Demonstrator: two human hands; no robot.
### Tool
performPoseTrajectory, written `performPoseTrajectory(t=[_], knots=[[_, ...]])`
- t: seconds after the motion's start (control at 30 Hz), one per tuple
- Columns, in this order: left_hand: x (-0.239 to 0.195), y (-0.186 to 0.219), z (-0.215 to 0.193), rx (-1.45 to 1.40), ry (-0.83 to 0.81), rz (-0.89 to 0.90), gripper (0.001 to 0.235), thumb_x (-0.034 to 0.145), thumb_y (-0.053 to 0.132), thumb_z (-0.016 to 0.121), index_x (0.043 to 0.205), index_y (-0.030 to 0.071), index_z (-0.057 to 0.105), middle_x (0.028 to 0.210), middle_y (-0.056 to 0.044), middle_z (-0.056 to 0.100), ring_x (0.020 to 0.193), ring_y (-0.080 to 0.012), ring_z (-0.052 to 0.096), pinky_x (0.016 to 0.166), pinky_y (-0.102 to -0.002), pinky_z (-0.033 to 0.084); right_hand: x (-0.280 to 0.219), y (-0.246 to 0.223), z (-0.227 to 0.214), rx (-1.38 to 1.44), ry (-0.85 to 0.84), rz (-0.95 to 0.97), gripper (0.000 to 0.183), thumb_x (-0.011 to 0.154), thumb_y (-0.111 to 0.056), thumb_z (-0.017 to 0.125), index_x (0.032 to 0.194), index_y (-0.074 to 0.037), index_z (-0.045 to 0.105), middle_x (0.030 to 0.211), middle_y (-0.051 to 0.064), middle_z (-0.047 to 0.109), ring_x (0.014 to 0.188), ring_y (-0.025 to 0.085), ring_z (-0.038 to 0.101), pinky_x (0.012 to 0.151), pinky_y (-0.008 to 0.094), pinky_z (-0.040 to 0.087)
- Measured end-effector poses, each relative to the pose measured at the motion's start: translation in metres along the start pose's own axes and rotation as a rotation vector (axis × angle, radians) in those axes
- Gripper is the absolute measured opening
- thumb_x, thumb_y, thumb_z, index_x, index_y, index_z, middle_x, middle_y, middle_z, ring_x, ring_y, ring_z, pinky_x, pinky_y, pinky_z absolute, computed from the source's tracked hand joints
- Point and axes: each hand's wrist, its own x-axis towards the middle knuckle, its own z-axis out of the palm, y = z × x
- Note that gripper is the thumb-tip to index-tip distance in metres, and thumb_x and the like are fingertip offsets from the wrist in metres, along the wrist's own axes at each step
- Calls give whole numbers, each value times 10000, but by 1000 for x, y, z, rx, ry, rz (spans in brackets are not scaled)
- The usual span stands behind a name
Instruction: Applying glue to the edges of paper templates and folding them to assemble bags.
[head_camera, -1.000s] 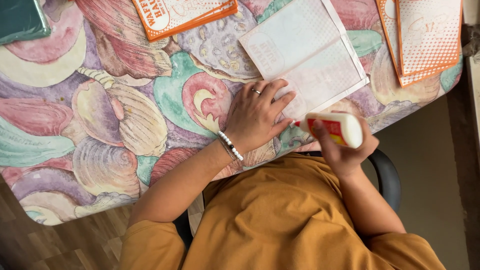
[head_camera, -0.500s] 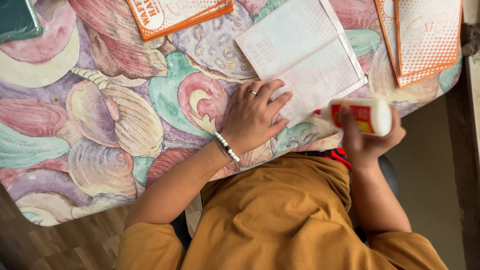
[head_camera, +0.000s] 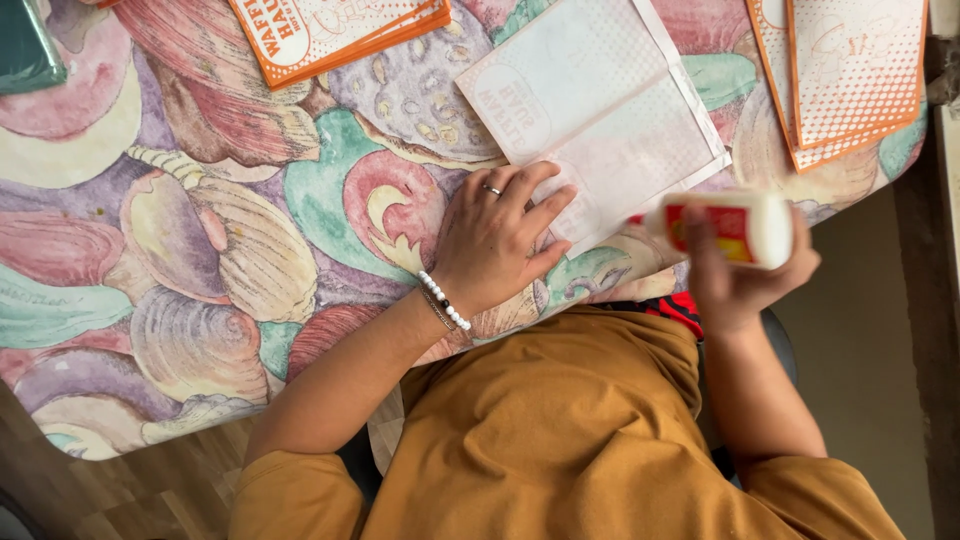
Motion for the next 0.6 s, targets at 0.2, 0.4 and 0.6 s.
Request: performPoseTrajectory(t=[0.2,0.4,0.6], knots=[[1,0,0,-2,-2,-3,499,844,382,845,1256,160,670,1335,-66,582,1135,-269,556,979,-449,437,-18,29,-1,-28,69,-120,842,832,60,979,1444,28,401,1196,210,401,1037,420,563,873,529,555],[1,0,0,2,-12,-7,496,844,384,848,1251,160,673,1336,-67,583,1153,-265,550,974,-449,436,33,56,-10,108,110,-140,689,1016,182,864,1456,-43,384,1253,276,486,993,486,663,824,614,690],[1,-1,0,-4,-23,-7,498,843,378,848,1258,161,677,1343,-69,583,1156,-266,552,976,-448,432,29,5,-2,12,24,-144,559,915,-3,922,1248,115,488,934,293,607,774,381,606,651,498,526]])
